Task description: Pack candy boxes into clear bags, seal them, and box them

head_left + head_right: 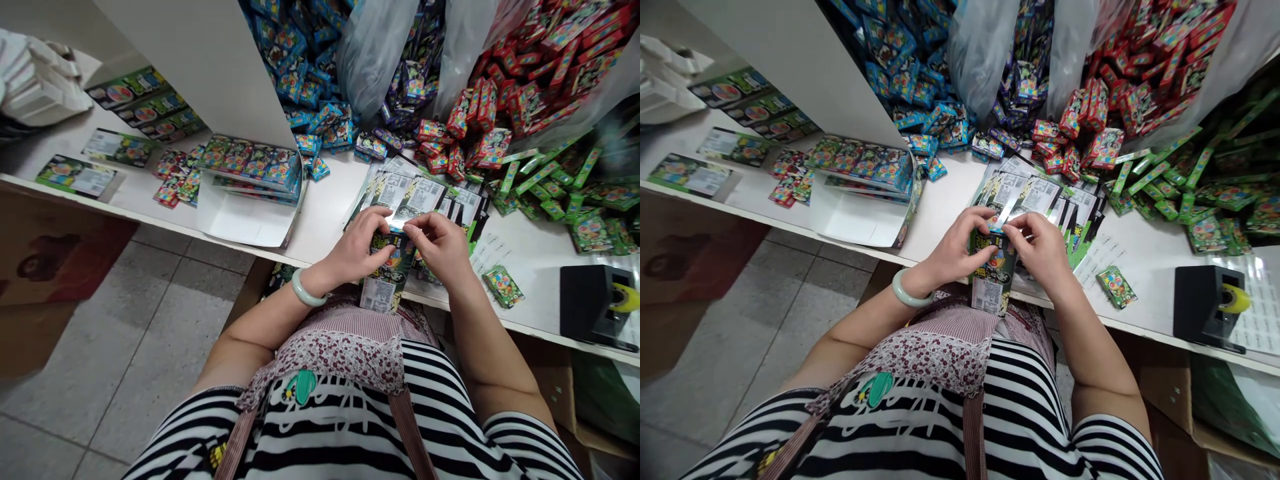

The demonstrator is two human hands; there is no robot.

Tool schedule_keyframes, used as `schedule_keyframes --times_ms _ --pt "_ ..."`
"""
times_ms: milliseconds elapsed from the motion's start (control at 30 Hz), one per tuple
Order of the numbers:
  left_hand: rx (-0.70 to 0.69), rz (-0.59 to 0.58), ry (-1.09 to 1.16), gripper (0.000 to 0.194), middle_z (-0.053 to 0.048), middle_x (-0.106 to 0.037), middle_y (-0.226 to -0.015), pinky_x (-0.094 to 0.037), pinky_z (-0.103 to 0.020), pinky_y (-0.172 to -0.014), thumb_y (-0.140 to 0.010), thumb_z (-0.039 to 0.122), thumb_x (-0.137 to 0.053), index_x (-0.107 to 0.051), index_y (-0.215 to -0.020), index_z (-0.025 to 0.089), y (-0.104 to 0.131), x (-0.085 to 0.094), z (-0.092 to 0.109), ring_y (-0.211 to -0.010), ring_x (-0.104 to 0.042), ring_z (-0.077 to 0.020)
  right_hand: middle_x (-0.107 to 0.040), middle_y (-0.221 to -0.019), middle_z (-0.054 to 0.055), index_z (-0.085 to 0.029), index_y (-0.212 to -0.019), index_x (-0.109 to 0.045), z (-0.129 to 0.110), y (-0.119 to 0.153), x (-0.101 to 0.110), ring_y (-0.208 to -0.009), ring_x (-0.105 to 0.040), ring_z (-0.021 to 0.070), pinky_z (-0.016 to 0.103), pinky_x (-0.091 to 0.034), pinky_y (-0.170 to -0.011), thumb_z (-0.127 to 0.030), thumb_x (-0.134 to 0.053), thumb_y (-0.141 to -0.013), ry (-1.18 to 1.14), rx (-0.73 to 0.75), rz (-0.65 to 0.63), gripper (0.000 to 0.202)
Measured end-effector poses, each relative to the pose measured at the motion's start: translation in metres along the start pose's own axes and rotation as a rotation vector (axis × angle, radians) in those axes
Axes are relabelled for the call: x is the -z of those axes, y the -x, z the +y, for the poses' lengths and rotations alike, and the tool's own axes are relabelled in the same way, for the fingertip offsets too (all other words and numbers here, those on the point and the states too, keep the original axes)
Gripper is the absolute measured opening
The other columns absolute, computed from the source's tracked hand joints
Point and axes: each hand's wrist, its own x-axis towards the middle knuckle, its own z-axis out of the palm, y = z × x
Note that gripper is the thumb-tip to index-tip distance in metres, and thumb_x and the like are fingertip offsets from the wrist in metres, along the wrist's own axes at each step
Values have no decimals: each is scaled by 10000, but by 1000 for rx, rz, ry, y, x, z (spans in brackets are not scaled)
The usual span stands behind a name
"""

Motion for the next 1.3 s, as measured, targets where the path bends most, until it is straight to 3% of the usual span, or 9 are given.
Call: schedule_keyframes --times_ms 333,567,700,833,1000,1100,1300 --pt "42 13 166 322 -128 -536 -1324 -459 -541 -1086 -788 102 -632 -374 -921 240 -2 -16 3 -1304 -516 -274 -562 -619 -50 -201 -714 -549 8 -19 11 -548 -450 86 240 -356 -526 -626 -785 -663 -243 -133 -234 489" --pt "15 33 173 224 -132 -560 -1296 -477 -506 -1048 -891 210 -615 -394 -925 236 0 -17 2 -1259 -543 -259 -533 -565 -58 -199 -664 -545 1 -17 11 -520 -431 83 235 -330 -503 -582 -811 -636 -189 -175 -206 467" --pt "53 47 156 191 -130 -558 -1281 -470 -503 -1052 -922 222 -584 -393 -923 233 0 -17 2 -1261 -539 -259 -587 -621 -27 -197 -675 -589 -4 -8 9 -578 -495 111 259 -392 -553 -563 -753 -719 -153 -101 -144 403" --pt "55 36 149 199 -129 -554 -1277 -476 -513 -1054 -918 229 -593 -394 -928 236 0 -17 5 -1263 -539 -262 -626 -702 5 -207 -680 -623 -7 2 13 -677 -565 147 293 -449 -629 -437 -708 -817 -26 54 -49 281" --pt "50 38 145 200 -130 -553 -1267 -492 -510 -1048 -913 207 -605 -408 -934 231 0 -17 7 -1251 -547 -251 -704 -884 46 -243 -835 -705 -6 15 23 -846 -648 201 330 -513 -680 -339 -681 -872 70 221 -110 105" --pt "33 4 129 188 -130 -565 -1234 -504 -487 -1034 -914 208 -609 -423 -930 225 -1 -14 5 -1222 -563 -240 -711 -972 58 -256 -912 -714 -3 21 25 -915 -660 218 371 -535 -760 -288 -702 -869 180 315 -80 56" --pt "11 -46 55 133 -118 -581 -1202 -508 -467 -1025 -918 234 -614 -483 -913 213 -3 2 -3 -1205 -575 -241 -676 -907 44 -245 -889 -667 3 22 27 -864 -644 213 365 -515 -750 -228 -656 -890 260 367 -86 21"
